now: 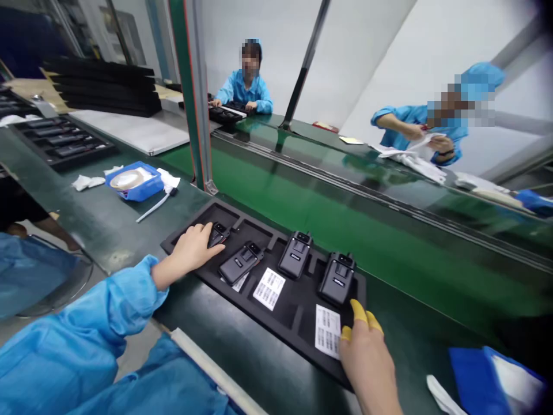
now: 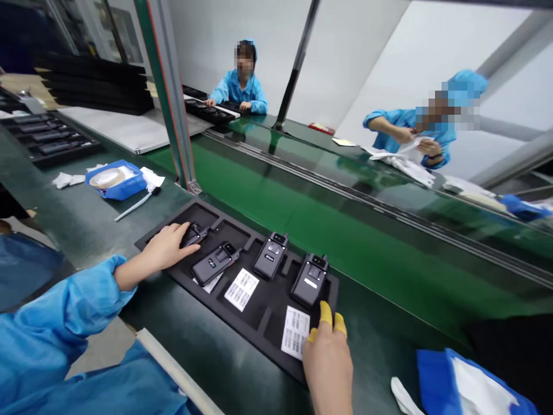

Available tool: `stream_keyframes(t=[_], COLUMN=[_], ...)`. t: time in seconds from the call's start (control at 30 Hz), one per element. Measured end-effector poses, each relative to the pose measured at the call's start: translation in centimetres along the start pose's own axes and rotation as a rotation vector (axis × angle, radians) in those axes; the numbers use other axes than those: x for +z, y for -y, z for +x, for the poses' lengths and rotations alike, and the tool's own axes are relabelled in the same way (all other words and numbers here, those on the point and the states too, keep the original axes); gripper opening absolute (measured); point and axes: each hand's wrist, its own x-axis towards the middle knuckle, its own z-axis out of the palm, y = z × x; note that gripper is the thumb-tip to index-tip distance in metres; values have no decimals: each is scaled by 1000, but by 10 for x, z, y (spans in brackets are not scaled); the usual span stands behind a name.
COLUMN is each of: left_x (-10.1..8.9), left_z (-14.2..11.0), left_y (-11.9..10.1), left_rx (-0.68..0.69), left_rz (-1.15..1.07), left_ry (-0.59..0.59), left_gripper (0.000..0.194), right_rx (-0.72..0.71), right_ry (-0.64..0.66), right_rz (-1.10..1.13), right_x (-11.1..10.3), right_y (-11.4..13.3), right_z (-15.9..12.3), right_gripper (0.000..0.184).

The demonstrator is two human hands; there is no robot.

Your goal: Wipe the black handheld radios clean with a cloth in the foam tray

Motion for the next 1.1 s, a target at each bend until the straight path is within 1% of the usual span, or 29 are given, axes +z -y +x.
stream_keyframes(t=[0.07, 0.13, 0.17, 0.2, 0.23, 0.3, 0.33, 0.37, 0.4, 0.43, 0.53, 0.63, 0.73, 0.83, 0.9, 1.0, 1.1], left_x=[3, 5, 5, 6, 6, 4, 3, 1, -1, -3, -7, -6, -3, 0, 0, 2, 5], left_z=[-1, 1, 3, 6, 9, 16, 19, 21, 24, 25, 25, 18, 9, 1, -4, -10, -14], left_y=[-3, -5, -5, -5, -4, 0, 3, 6, 9, 12, 15, 10, 5, 4, 4, 4, 3], left_rx=[-6, -17, -25, -35, -45, -63, -71, -78, -85, -92, -113, -122, -109, -86, -63, -31, -22], left_rz=[-68, -153, -203, -256, -314, -445, -519, -600, -690, -789, -1121, -1409, -1599, -1728, -1790, -1848, -1862], left_ry=[6, 8, 7, 4, 0, -14, -23, -31, -38, -43, -22, 52, 164, 281, 320, 291, 192], left_gripper=[73, 69, 63, 57, 52, 46, 46, 45, 46, 47, 52, 58, 60, 57, 54, 55, 75], right_rx=[45, 75, 73, 59, 23, -117, -216, -330, -426, -489, -504, -490, -468, -494, -476, -456, -477], right_ry=[41, 40, 0, -69, -156, -302, -336, -343, -311, -280, -199, -147, -126, -85, -65, -88, -105], right_rz=[-49, -87, -95, -90, -66, 40, 106, 174, 192, 174, 26, -45, -15, 73, 127, 136, 157], right_x=[-4, -9, -11, -14, -17, -21, -22, -22, -21, -18, -7, 4, 8, 8, 10, 16, 23], right_y=[-2, -6, -7, -6, -3, 14, 27, 44, 63, 82, 133, 162, 176, 186, 192, 198, 202], right_z=[2, 2, 2, 1, -2, -9, -14, -19, -24, -28, -33, -35, -38, -38, -36, -31, -30], right_gripper=[55, 54, 54, 53, 53, 48, 44, 40, 37, 36, 48, 60, 58, 52, 55, 67, 72])
